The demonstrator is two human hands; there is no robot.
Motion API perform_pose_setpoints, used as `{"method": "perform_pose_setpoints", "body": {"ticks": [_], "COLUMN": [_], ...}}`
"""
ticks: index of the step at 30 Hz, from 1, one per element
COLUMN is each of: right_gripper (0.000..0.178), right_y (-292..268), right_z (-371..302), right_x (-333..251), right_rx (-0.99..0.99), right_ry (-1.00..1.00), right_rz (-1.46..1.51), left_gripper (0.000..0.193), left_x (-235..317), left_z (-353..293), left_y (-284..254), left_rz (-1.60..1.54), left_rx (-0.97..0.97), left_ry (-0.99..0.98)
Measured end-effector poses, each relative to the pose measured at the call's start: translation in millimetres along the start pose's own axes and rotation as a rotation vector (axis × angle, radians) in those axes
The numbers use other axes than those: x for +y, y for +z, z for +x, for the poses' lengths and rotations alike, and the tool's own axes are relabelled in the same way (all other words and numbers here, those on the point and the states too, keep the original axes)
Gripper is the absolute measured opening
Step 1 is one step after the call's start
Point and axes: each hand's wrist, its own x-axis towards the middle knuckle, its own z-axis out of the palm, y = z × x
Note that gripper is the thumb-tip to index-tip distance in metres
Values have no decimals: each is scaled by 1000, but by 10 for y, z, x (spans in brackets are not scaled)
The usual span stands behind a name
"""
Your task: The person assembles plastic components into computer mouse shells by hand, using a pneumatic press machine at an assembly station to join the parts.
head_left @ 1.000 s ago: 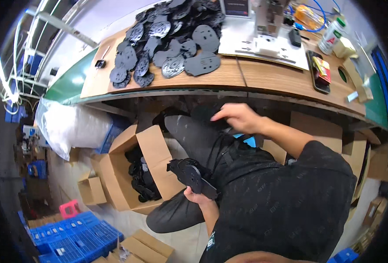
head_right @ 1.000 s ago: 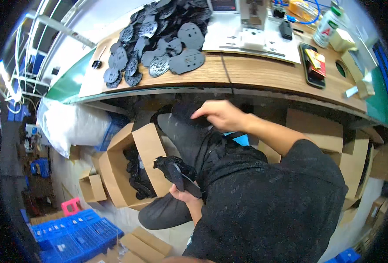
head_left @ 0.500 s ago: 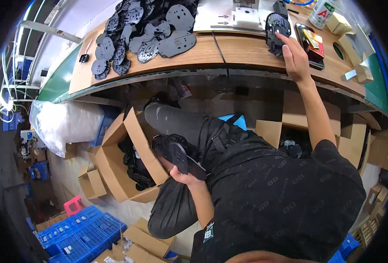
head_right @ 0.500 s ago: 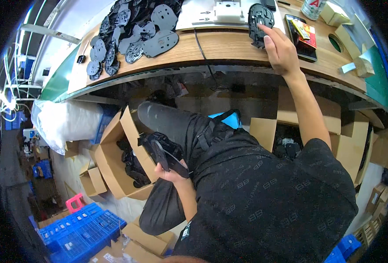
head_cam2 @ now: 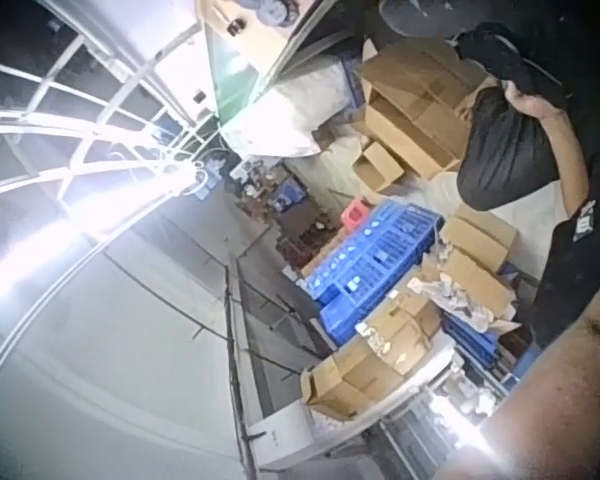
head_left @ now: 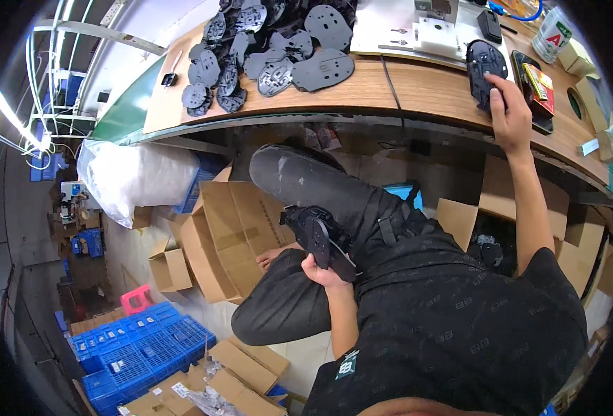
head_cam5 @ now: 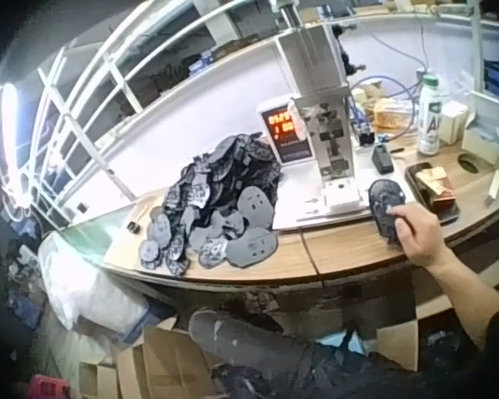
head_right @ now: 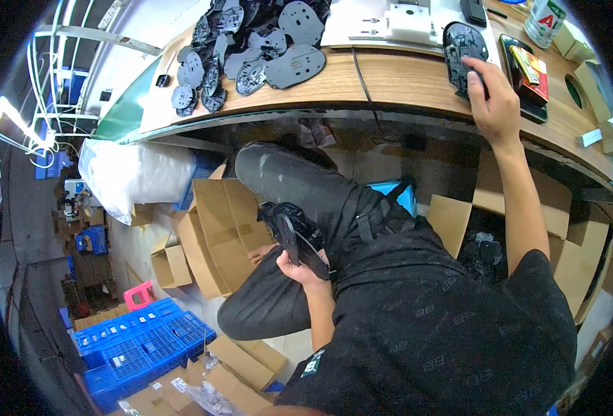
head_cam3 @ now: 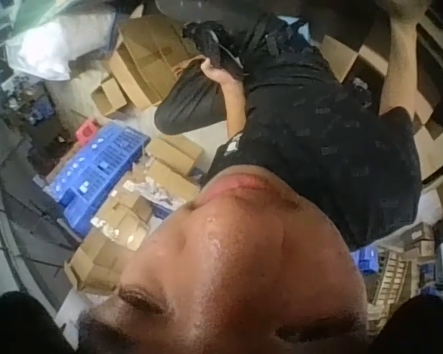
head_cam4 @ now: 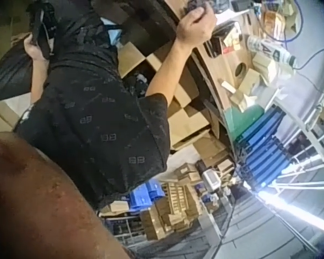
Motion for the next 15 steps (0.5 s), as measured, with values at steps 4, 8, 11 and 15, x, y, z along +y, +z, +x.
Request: {"method": "perform_pose_setpoints", "body": {"ticks": [4,8,11,15], "right_gripper": [22,23,23,23], "right_y": [23,-73,29,12], "right_z": [-56,-63,-72,-87], "right_x": [-31,8,58,91], "right_rx": [-49,-92,-54,9], "right_ry": [-55,-76,-145,-201], "right_rz": [-92,-86,-91,-176], "left_gripper": [61,63,65,63], "left_x": [68,108,263,373], "left_z": [-4,-113,-167,-96], "left_y": [169,539,443,466], "left_rz": [-30,10,32,31], "left_rx": [-6,9,-175,-135], "left_ry": [8,-58,-155,-351]}}
